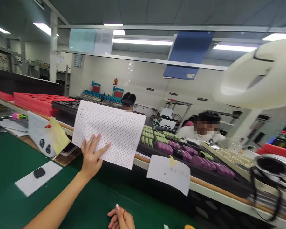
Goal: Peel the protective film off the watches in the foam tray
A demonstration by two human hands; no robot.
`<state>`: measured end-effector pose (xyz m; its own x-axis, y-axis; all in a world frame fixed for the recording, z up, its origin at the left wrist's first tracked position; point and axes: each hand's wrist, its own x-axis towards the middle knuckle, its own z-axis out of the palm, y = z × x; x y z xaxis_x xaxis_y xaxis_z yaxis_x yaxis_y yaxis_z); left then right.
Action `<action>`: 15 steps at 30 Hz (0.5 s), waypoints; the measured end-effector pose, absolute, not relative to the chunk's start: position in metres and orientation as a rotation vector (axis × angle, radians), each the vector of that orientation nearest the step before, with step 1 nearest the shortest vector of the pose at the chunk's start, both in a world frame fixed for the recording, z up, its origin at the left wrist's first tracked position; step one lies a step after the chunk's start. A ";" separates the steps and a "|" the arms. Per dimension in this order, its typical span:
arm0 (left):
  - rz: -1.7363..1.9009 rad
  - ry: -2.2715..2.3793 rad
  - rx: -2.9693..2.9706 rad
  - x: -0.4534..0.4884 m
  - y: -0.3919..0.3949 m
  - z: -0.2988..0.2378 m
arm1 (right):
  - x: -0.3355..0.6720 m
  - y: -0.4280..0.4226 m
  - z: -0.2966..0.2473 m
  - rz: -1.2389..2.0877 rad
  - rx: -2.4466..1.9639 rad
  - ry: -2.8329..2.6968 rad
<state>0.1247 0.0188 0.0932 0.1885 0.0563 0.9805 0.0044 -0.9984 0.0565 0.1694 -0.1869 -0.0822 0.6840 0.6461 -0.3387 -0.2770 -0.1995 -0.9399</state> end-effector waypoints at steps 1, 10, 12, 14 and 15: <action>1.970 0.057 2.393 0.124 0.020 0.094 | 0.168 -0.186 -0.077 0.875 -1.552 -0.341; 1.889 -0.002 2.365 0.131 0.036 0.093 | 0.161 -0.187 -0.057 0.817 -1.458 -0.464; 1.894 -0.030 2.348 0.131 0.038 0.093 | 0.162 -0.188 -0.058 0.809 -1.456 -0.467; 1.919 -0.049 2.315 0.130 0.038 0.095 | 0.162 -0.188 -0.058 0.810 -1.452 -0.469; 1.937 -0.044 2.302 0.129 0.038 0.097 | 0.162 -0.188 -0.058 0.811 -1.449 -0.470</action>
